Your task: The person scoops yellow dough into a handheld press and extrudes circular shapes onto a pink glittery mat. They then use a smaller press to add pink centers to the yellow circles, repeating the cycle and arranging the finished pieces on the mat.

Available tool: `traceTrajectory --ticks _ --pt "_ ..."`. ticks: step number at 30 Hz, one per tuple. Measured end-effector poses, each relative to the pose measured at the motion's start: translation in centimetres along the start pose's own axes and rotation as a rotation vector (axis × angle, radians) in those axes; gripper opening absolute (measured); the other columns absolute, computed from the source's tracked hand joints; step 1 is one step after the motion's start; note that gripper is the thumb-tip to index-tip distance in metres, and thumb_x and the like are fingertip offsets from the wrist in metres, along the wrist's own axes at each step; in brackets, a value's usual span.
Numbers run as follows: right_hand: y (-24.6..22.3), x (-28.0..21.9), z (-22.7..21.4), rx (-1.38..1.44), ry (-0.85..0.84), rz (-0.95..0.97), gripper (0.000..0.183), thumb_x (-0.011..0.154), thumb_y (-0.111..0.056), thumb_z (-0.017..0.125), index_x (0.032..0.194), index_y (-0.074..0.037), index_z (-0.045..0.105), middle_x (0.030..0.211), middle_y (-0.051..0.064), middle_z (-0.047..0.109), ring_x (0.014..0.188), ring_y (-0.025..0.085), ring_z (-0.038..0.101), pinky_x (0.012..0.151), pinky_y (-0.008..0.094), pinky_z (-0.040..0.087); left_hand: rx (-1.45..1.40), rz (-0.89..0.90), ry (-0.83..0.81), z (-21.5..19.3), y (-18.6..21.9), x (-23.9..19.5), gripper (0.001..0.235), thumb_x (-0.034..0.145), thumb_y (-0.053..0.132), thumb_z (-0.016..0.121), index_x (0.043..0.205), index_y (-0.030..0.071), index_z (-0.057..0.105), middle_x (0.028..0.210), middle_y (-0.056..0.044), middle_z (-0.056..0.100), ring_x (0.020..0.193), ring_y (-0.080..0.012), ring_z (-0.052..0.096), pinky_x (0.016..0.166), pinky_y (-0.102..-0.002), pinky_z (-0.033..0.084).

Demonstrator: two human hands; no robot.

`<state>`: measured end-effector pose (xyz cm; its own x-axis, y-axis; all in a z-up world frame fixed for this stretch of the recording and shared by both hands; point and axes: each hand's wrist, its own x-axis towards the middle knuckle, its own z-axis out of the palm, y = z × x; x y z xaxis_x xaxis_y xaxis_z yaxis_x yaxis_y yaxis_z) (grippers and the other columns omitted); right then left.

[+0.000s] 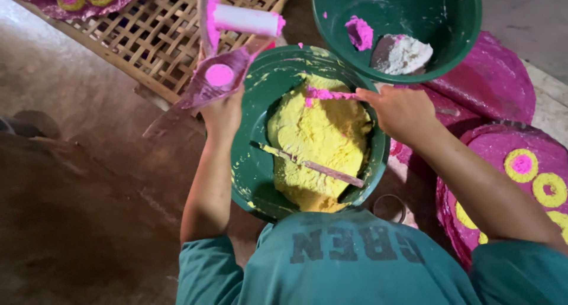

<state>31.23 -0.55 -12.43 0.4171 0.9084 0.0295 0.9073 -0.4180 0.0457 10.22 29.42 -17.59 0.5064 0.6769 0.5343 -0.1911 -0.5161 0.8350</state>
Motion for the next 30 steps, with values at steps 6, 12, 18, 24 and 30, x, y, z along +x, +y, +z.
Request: traceTrajectory --ticks 6,12,18,24,30 --pt "-0.9 1.0 -6.8 0.176 -0.153 0.045 0.035 0.098 -0.032 0.055 0.130 -0.032 0.071 0.083 0.015 0.072 0.071 0.037 0.069 0.060 0.051 0.053 0.380 0.247 0.035 1.0 3.7 2.0 0.046 0.096 0.009 0.076 0.137 0.005 0.054 0.132 -0.014 0.064 0.127 -0.0270 0.061 0.112 -0.041 0.048" --pt "-1.6 1.7 -14.8 0.261 -0.488 0.160 0.040 0.100 -0.036 0.056 0.139 -0.038 0.065 0.066 0.017 0.068 0.064 0.036 0.069 0.066 0.047 0.056 0.895 -0.162 -0.362 3.1 8.7 1.7 0.063 0.090 0.047 0.067 0.148 0.030 0.049 0.125 -0.004 0.068 0.118 -0.0187 0.067 0.104 -0.035 0.055" --pt "-7.7 3.7 -14.3 -0.267 -0.577 -0.222 0.033 0.107 -0.019 0.047 0.138 -0.010 0.056 0.091 0.012 0.070 0.071 0.026 0.074 0.053 0.038 0.059 0.493 0.395 -0.514 5.1 6.5 -0.3 0.059 0.091 0.040 0.073 0.141 0.013 0.056 0.152 -0.014 0.057 0.129 -0.0304 0.064 0.111 -0.042 0.049" --pt "-6.9 0.6 -12.0 -0.243 0.029 -0.513 0.041 0.085 -0.014 0.061 0.124 -0.002 0.066 0.084 0.006 0.067 0.073 0.021 0.069 0.048 0.034 0.055 0.472 -0.128 -0.746 2.7 6.1 -1.1 0.061 0.082 0.025 0.074 0.141 0.021 0.060 0.139 -0.010 0.061 0.113 -0.0277 0.065 0.090 -0.043 0.055" --pt "5.2 1.0 -9.3 -0.105 0.077 0.073 0.036 0.088 -0.007 0.057 0.122 -0.008 0.069 0.098 0.018 0.069 0.085 0.038 0.069 0.067 0.050 0.055 -0.050 -0.317 -0.088 -4.0 -0.6 1.8 0.026 0.102 0.014 0.077 0.123 0.002 0.067 0.116 -0.009 0.069 0.091 -0.0210 0.061 0.077 -0.038 0.050"
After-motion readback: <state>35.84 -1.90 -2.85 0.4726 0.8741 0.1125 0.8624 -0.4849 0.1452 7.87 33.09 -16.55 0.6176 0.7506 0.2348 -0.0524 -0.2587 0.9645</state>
